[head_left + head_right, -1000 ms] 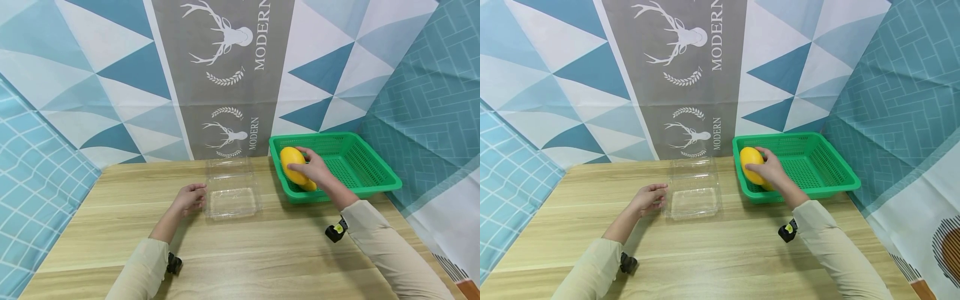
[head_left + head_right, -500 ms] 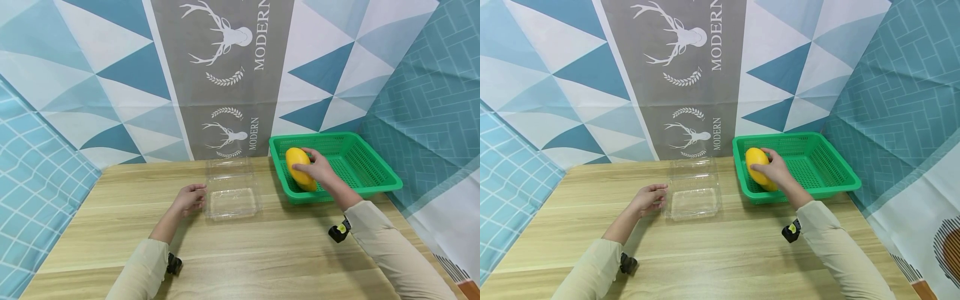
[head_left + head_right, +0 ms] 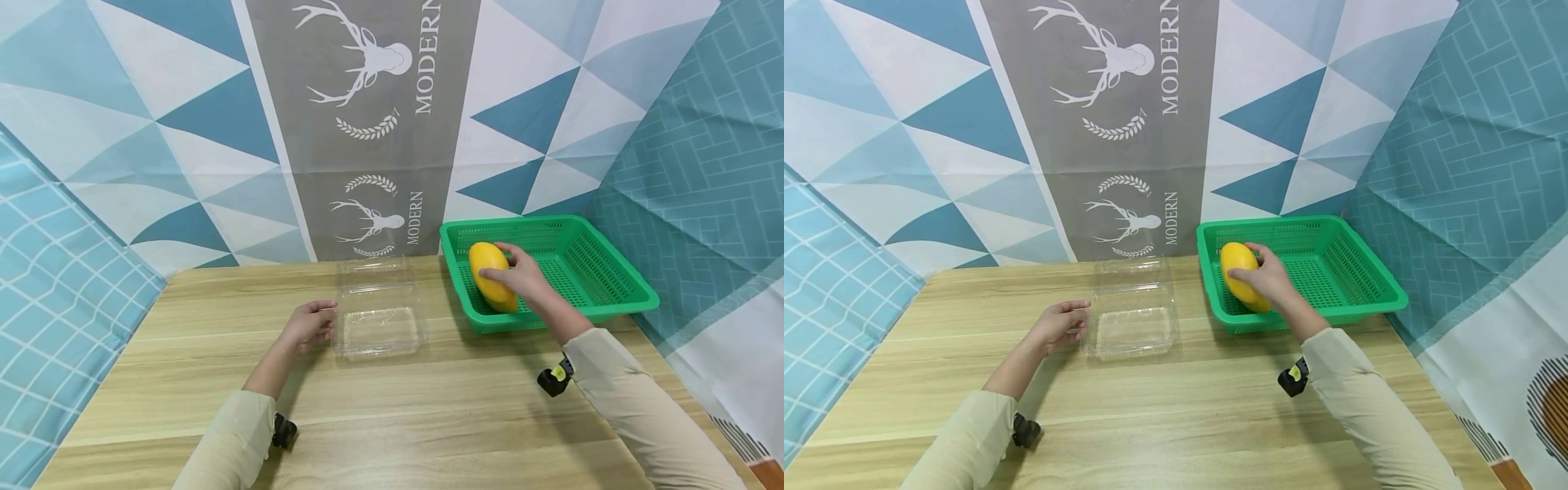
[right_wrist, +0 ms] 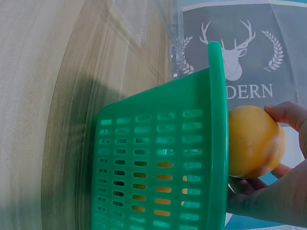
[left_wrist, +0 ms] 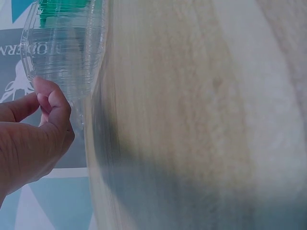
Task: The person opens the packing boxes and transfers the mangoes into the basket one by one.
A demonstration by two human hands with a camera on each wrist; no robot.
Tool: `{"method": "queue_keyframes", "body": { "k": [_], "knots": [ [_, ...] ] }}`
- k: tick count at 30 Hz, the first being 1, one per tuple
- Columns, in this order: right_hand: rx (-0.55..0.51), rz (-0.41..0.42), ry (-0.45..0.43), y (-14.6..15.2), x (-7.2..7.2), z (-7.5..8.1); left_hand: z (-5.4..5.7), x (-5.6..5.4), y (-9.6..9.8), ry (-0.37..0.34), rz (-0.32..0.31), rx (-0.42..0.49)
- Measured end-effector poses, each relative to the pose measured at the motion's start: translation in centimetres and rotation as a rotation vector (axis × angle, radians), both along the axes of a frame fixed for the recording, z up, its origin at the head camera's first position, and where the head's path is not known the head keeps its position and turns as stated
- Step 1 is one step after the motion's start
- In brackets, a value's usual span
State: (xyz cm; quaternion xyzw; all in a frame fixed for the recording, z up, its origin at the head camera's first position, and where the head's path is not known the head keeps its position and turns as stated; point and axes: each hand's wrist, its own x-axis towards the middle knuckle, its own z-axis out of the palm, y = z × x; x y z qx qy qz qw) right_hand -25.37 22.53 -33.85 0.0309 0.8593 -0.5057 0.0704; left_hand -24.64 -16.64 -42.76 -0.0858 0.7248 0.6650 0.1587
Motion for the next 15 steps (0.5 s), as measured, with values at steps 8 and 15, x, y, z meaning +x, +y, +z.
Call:
{"method": "queue_keyframes", "body": {
  "k": [8,15],
  "knots": [
    [0.001,-0.012,0.002,0.32,-0.14,-0.22,-0.06,-0.06,-0.01,-0.004,-0.003,0.000],
    [0.001,-0.015,-0.002,0.71,-0.23,-0.26,-0.21,-0.17,-0.08,0.000,-0.004,0.006]
  ]
}}
